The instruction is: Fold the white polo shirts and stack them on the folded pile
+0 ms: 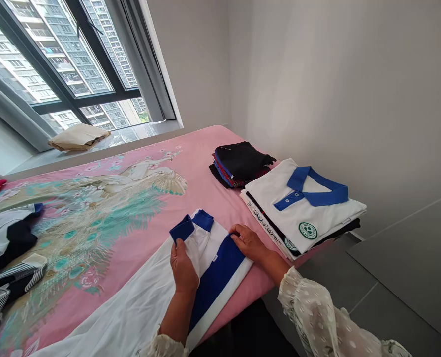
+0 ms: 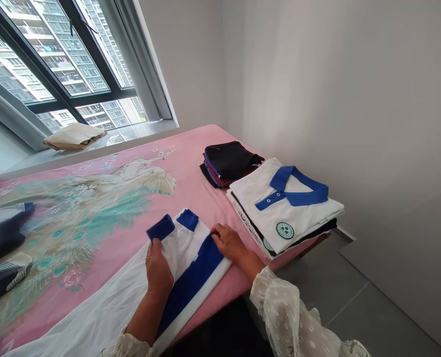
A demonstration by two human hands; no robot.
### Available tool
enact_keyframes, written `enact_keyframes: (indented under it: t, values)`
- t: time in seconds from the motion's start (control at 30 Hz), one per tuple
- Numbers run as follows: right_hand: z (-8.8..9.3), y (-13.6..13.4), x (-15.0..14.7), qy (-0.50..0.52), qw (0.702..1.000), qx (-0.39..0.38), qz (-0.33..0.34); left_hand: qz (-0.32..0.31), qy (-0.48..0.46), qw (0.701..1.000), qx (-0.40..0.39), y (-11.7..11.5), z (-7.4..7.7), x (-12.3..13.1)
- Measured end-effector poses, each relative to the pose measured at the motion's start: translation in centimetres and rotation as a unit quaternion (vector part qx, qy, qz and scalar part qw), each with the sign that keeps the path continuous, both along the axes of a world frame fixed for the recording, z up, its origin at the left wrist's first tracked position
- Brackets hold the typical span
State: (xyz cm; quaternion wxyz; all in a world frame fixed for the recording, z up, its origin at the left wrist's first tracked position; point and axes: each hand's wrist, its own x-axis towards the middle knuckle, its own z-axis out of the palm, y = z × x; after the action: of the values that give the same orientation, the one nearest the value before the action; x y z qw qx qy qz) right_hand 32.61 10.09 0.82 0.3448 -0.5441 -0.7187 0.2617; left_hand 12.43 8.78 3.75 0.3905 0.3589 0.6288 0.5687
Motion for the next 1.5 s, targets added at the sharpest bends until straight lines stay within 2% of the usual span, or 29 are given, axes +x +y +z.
enact_keyframes:
  t: [0.07, 0.17, 0.3, 0.47, 0.57, 0.63, 0.67, 0.7, 0.77, 0.8, 0.83, 0.87, 0.93, 1.03, 1.13, 1.2, 1.33, 1.37, 1.5]
  values:
    - [-0.3, 0.3, -0.4, -0.005, 1.000, 0.010, -0.004, 0.040, -0.057, 0.998, 0.012, -0.7, 1.0, 0.1]
    - [-1.0, 1.1, -0.8, -0.061, 0.998, -0.015, -0.014, 0.041, -0.075, 0.996, 0.010, -1.6, 1.9, 1.1]
    - [-1.6, 1.9, -0.9, -0.106, 0.993, -0.047, -0.030, 0.033, -0.090, 0.995, -0.025, -2.1, 2.0, 2.1]
    - [-1.4, 1.8, -1.0, -0.143, 0.985, -0.072, -0.070, 0.047, -0.103, 0.993, -0.033, -2.4, 2.0, 2.0]
    - [-1.4, 1.6, -1.4, -0.148, 0.984, -0.066, -0.071, 0.015, -0.057, 0.998, -0.019, -2.4, 1.5, 2.2]
    - [-1.5, 1.6, -1.6, -0.142, 0.985, -0.063, -0.072, -0.058, 0.068, 0.996, -0.002, -2.4, 0.4, 2.7]
    - [-1.6, 1.6, -1.7, -0.137, 0.986, -0.063, -0.074, -0.112, 0.161, 0.981, 0.001, -2.4, -0.4, 3.1]
    - [-1.7, 1.6, -1.6, -0.131, 0.986, -0.064, -0.075, -0.168, 0.260, 0.951, 0.002, -2.4, -1.3, 3.4]
    - [-1.8, 1.6, -1.4, -0.116, 0.988, -0.067, -0.077, -0.262, 0.427, 0.865, -0.005, -2.5, -3.0, 4.0]
    - [-1.8, 1.5, -1.3, -0.108, 0.989, -0.070, -0.078, -0.289, 0.479, 0.829, -0.013, -2.5, -3.6, 4.1]
    - [-1.7, 1.6, -1.1, -0.100, 0.989, -0.074, -0.078, -0.300, 0.508, 0.807, -0.022, -2.4, -4.1, 4.0]
    - [-1.6, 1.6, -1.0, -0.092, 0.989, -0.079, -0.080, -0.297, 0.522, 0.799, -0.024, -2.2, -4.2, 3.7]
    - [-1.2, 1.9, -0.8, -0.077, 0.989, -0.097, -0.087, -0.260, 0.531, 0.806, -0.017, -1.3, -3.9, 2.4]
    - [-0.5, 2.7, -1.1, -0.058, 0.986, -0.130, -0.092, -0.201, 0.551, 0.810, 0.001, 1.3, -2.4, -0.7]
    - [-0.1, 3.2, -1.9, -0.044, 0.983, -0.154, -0.093, -0.203, 0.563, 0.801, -0.018, 4.7, -1.0, -3.4]
    - [-0.1, 3.2, -2.4, -0.038, 0.982, -0.158, -0.097, -0.215, 0.565, 0.796, -0.023, 6.6, -0.6, -4.0]
    - [-0.6, 2.9, -2.7, -0.015, 0.983, -0.147, -0.107, -0.231, 0.570, 0.788, -0.008, 8.7, -0.5, -2.6]
    - [-0.8, 2.8, -2.7, -0.010, 0.984, -0.142, -0.107, -0.230, 0.561, 0.795, -0.001, 8.9, -0.7, -1.8]
    - [-1.1, 2.7, -2.7, -0.021, 0.990, -0.097, -0.102, -0.193, 0.456, 0.869, 0.003, 9.2, -1.9, 0.6]
